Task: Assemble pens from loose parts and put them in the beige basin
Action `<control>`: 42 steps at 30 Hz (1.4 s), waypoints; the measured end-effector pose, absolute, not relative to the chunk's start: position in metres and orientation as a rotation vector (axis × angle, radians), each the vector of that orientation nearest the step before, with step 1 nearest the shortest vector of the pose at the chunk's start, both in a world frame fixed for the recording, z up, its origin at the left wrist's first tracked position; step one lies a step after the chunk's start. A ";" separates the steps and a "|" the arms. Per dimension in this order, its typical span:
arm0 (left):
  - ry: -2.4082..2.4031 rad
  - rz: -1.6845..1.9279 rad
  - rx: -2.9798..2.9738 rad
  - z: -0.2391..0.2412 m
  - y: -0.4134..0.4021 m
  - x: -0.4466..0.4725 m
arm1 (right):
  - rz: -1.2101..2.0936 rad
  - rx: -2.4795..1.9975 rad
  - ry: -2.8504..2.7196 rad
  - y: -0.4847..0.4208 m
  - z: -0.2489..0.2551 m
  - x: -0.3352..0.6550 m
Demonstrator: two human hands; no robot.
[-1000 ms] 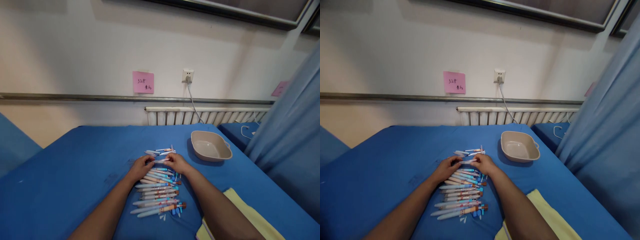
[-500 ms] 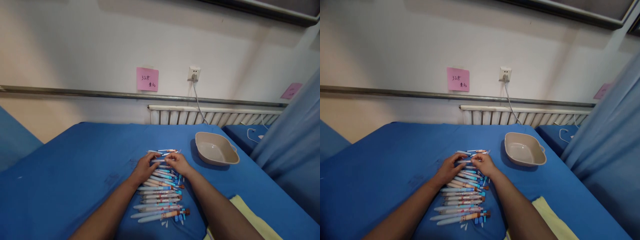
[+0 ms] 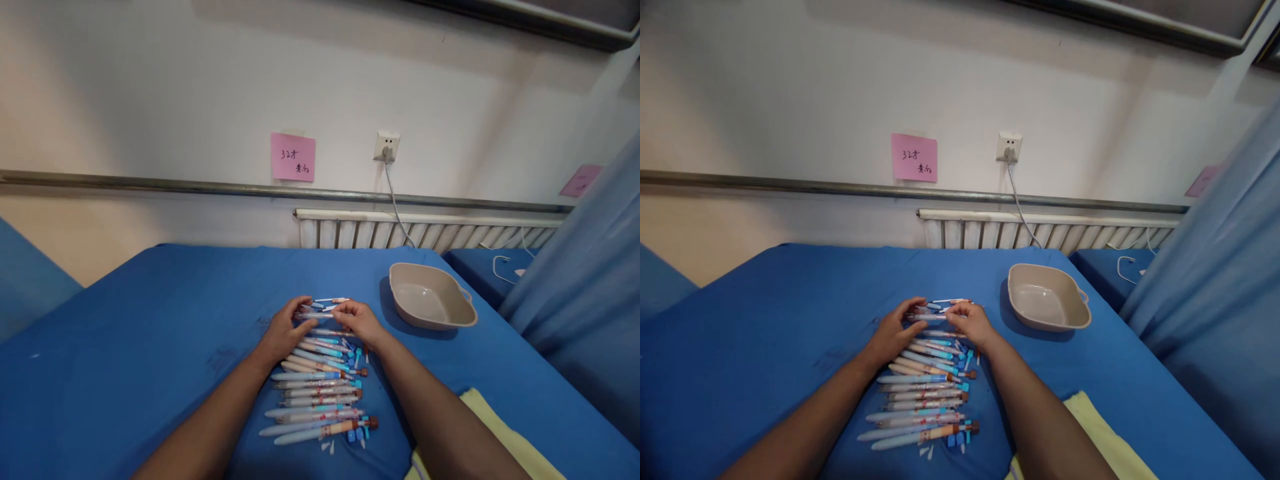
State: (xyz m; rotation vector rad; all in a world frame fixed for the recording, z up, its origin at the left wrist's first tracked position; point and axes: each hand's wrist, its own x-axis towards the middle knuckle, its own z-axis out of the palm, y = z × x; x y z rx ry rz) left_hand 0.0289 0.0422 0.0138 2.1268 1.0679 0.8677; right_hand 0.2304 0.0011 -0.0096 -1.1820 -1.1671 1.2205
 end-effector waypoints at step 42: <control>1.324 0.935 1.950 0.001 0.063 0.017 | 0.837 -1.371 -1.363 0.019 -0.032 0.273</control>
